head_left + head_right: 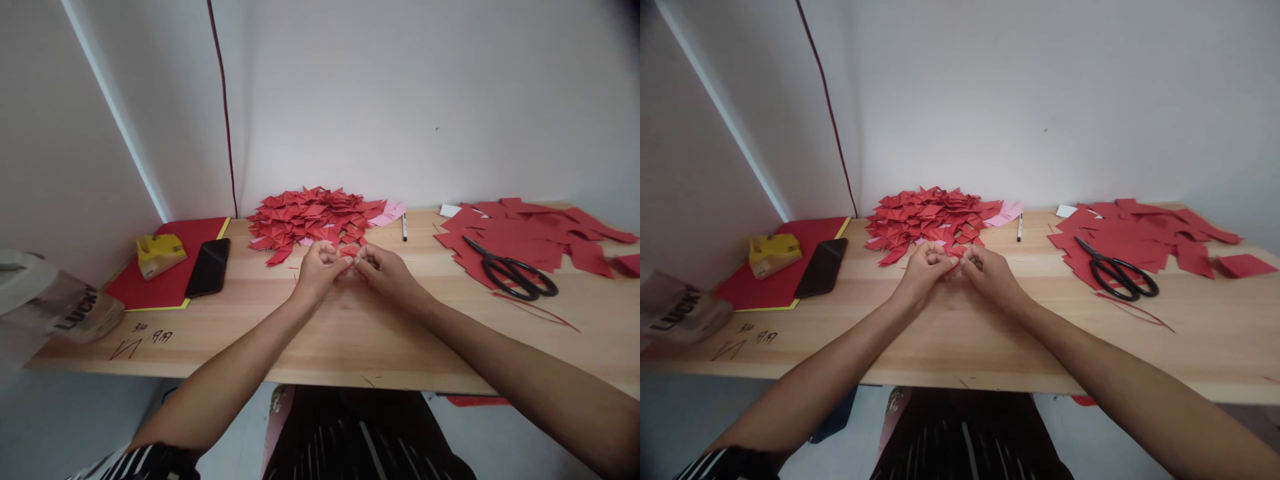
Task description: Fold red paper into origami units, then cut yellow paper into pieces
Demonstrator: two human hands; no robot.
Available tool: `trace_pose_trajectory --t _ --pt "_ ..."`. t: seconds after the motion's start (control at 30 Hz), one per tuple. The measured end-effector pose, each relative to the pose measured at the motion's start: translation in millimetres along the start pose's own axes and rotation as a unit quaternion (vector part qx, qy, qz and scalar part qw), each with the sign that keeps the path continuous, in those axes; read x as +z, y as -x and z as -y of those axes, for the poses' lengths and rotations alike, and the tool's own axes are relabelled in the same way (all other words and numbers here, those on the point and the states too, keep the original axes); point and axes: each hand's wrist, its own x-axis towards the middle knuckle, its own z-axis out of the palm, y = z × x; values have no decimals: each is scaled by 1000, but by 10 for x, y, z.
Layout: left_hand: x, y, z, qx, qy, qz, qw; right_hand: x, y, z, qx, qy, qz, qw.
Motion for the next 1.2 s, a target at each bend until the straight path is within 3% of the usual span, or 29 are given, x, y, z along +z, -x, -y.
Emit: trace_pose_trajectory --t 0.07,0.17,0.47,0.6,0.7,0.87,1.2 --pt "-2 -7 10 -17 -24 15 999 -1 5 14 -9 16 -8 1000" --pt "-23 -21 28 14 -68 25 997 6 7 11 -15 22 -9 1000" --pt "-63 -34 34 35 -75 38 996 20 -18 -38 32 -87 63 994" --pt "-54 -19 -12 -6 -38 40 998 -6 -23 -22 42 -99 73 991" --pt "-71 -25 -54 -52 -4 37 998 -21 -18 -16 42 -111 48 992" --pt "-112 -50 -95 -121 63 34 990 -17 -10 -34 -13 -142 32 989" --pt "-100 -16 -126 -127 91 65 986 -48 -33 -76 -76 -58 -10 995"
